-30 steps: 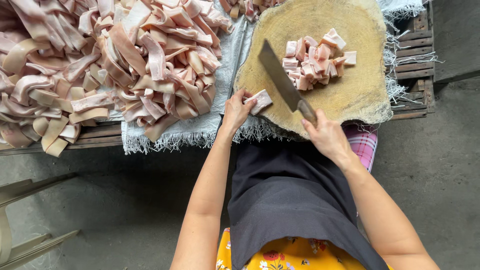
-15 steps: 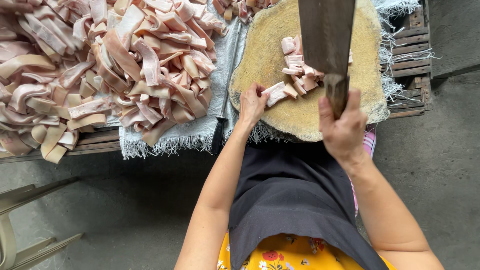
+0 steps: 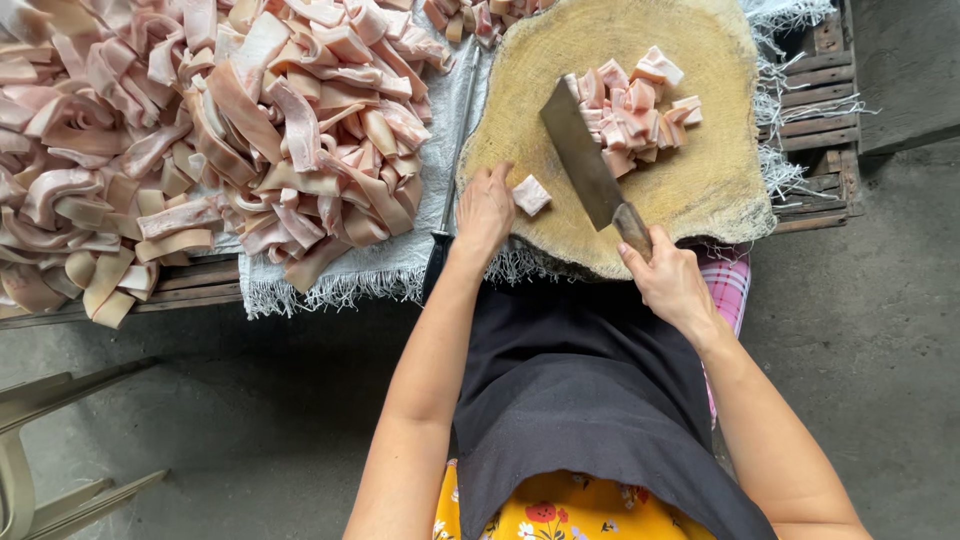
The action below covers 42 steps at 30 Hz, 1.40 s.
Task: The person uses a large cleaver to chop strips of pork belly into small cubes on a wooden cutting board. The chopped pieces are pushed aside on the board, and the person continues to process the pile of meat strips.
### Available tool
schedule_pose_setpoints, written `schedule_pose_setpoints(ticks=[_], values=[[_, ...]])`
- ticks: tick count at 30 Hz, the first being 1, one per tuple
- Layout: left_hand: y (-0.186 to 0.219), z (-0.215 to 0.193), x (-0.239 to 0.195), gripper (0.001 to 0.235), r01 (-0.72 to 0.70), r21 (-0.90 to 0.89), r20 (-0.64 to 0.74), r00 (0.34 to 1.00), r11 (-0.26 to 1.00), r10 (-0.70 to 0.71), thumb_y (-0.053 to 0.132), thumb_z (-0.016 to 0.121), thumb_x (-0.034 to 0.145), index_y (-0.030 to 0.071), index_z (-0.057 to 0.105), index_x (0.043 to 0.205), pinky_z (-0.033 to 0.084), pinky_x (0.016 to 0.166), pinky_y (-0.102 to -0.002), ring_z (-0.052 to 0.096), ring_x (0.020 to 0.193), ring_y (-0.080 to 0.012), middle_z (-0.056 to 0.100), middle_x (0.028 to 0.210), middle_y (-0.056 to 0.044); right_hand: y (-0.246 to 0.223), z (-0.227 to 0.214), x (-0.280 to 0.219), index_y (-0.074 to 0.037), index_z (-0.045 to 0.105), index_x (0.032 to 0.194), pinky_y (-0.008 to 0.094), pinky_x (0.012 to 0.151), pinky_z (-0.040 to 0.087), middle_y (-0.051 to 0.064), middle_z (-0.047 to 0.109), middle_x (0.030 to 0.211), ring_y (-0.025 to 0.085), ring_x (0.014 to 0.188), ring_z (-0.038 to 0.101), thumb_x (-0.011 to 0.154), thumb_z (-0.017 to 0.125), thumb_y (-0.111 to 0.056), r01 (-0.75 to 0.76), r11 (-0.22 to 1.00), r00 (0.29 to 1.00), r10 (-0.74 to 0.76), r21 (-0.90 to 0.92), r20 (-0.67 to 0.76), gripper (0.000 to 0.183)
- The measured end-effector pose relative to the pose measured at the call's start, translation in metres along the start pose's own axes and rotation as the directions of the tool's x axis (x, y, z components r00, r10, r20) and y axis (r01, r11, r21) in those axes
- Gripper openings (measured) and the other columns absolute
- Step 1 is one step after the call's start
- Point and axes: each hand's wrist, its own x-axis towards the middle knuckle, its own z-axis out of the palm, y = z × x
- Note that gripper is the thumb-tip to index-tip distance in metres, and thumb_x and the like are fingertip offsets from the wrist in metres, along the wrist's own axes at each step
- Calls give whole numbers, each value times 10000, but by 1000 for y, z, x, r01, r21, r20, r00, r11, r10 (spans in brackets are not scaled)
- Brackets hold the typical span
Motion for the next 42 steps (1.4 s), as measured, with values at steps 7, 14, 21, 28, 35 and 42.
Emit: schedule_pose_setpoints(ticks=[7, 14, 21, 28, 35, 42], values=[[14, 20, 13, 377, -31, 29, 289, 957, 999, 21, 104, 671, 923, 111, 607, 1295, 568, 844, -480, 688, 932, -363, 654, 1002, -208, -5, 8, 0, 27, 571, 1145, 365, 459, 503, 145, 637, 550, 224, 456, 652, 1000, 618, -329, -12, 993, 1000, 12, 115, 0, 387], [38, 16, -8, 680, 153, -295, 214, 973, 943, -91, 116, 746, 846, -53, 435, 1427, 575, 814, -445, 730, 856, -349, 738, 884, -215, -34, -6, -15, 26, 538, 1188, 361, 511, 528, 136, 666, 683, 216, 572, 692, 1072, 619, -257, 401, 913, 886, -368, 69, -281, 316], [21, -19, -9, 509, 260, -334, 214, 957, 906, -195, 121, 683, 913, -34, 556, 1381, 591, 819, -426, 757, 846, -318, 751, 905, -207, -14, 36, 9, 26, 453, 1254, 531, 572, 556, 269, 676, 717, 435, 634, 696, 1055, 546, -280, 298, 948, 948, -308, -113, -81, 377], [25, 23, -3, 333, 114, -354, 123, 990, 928, -74, 147, 686, 967, -42, 645, 1238, 578, 875, -452, 752, 920, -342, 750, 970, -237, 8, 34, 34, -2, 550, 1150, 507, 557, 522, 242, 665, 733, 381, 624, 652, 1043, 611, -326, 211, 977, 977, -210, -26, 22, 347], [11, 39, 0, 416, 261, -492, 194, 963, 831, -187, 109, 642, 937, 18, 538, 1329, 615, 741, -358, 727, 807, -213, 708, 1154, -169, -19, -9, -2, -3, 565, 1192, 370, 437, 510, 146, 651, 641, 196, 472, 628, 1009, 596, -317, 8, 971, 1000, -1, 240, -30, 365], [-108, 3, 76, 462, 261, -680, -53, 914, 685, -402, 89, 533, 996, 78, 459, 1452, 658, 737, -337, 736, 859, -204, 695, 1133, -161, 6, 6, -23, -3, 586, 1156, 500, 555, 573, 224, 704, 723, 420, 671, 722, 976, 639, -330, 377, 918, 924, -382, -121, -21, 377]])
